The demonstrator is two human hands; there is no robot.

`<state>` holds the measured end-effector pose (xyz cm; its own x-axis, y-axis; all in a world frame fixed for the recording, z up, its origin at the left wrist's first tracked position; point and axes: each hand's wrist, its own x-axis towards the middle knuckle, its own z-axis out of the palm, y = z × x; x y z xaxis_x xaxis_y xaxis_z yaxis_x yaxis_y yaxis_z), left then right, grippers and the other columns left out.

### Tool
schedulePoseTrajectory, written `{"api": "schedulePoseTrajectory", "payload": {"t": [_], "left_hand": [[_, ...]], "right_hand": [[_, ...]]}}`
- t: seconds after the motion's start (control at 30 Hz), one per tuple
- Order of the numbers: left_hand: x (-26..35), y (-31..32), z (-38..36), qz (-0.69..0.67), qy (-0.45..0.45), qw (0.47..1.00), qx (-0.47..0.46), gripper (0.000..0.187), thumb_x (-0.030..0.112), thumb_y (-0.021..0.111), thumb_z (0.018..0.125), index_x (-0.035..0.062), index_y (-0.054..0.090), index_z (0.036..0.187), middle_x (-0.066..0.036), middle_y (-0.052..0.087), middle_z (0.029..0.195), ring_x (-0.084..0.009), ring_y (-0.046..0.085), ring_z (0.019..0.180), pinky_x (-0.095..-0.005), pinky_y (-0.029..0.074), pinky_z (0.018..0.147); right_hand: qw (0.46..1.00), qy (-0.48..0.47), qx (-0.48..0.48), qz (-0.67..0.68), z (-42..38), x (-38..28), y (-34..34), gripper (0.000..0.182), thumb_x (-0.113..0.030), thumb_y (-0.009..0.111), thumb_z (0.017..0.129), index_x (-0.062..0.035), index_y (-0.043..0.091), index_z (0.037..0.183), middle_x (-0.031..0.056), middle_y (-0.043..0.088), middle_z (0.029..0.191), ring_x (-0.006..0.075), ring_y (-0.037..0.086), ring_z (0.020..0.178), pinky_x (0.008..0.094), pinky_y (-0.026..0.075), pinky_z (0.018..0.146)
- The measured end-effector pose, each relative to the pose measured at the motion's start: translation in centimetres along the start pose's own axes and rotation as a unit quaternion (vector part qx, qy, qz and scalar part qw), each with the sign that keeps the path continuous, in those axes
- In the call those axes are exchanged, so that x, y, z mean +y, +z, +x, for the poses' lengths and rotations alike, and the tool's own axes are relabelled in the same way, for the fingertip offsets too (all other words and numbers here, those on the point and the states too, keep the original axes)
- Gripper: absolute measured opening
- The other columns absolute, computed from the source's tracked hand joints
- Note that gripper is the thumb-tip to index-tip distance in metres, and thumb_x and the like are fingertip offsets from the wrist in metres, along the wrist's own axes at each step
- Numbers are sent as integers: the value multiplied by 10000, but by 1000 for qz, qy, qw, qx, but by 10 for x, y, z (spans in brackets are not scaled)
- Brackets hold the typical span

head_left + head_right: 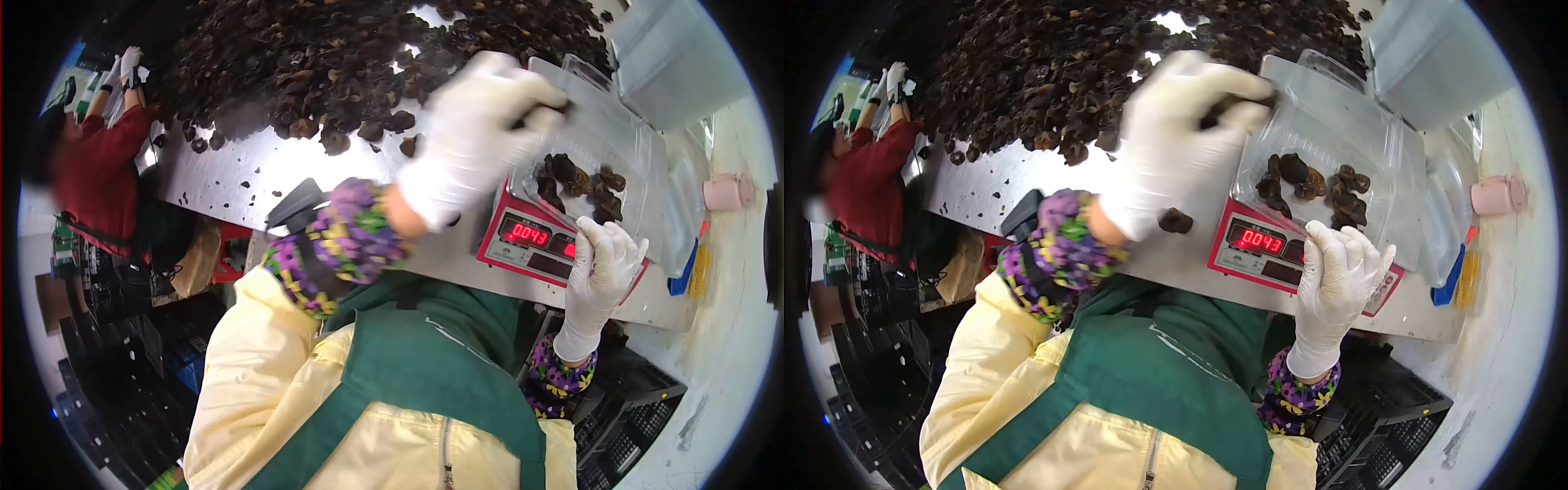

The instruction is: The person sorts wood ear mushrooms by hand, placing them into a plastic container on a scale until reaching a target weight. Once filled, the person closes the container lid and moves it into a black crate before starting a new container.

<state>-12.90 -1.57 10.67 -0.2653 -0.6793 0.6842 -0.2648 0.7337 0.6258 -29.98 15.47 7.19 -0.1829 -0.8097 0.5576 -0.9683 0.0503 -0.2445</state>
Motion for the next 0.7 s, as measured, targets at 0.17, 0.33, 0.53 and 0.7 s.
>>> {"api": "schedulePoseTrajectory", "payload": {"t": [0.17, 0.33, 0.53, 0.7], "left_hand": [[29, 78, 14, 86, 70, 983, -149, 182, 231, 766, 782, 181, 734, 954, -81, 653, 971, -307, 657, 866, -402, 553, 750], [24, 57, 3, 71, 123, 984, -111, 298, 241, 779, 773, 172, 733, 1060, -104, 675, 1056, -334, 646, 986, -418, 519, 868], [-71, -18, -65, 183, -54, 980, -56, 300, 166, 773, 804, 110, 709, 1091, -114, 692, 1034, -330, 642, 987, -420, 518, 870], [-98, -78, -142, 138, -203, 964, -102, 165, 79, 679, 903, 52, 697, 1064, -131, 680, 935, -278, 666, 850, -344, 536, 771]], "right_hand": [[1000, -7, -8, -1, 2, 4, 2, 231, -86, 746, 852, -163, 723, 1069, 7, 655, 1000, 243, 593, 1057, 643, 275, 1140], [1000, -11, 13, 3, 3, 3, 4, 334, -90, 748, 841, -164, 700, 1163, 19, 660, 1132, 255, 591, 1102, 637, 241, 1149], [987, -19, 116, 107, -24, -2, -9, 235, -35, 681, 870, -37, 700, 1104, 109, 690, 1086, 275, 632, 1000, 373, 503, 863], [978, -63, -10, 200, -51, -32, 11, 206, -45, 702, 857, -80, 712, 1060, 76, 700, 1024, 251, 652, 832, 365, 520, 722]]}}
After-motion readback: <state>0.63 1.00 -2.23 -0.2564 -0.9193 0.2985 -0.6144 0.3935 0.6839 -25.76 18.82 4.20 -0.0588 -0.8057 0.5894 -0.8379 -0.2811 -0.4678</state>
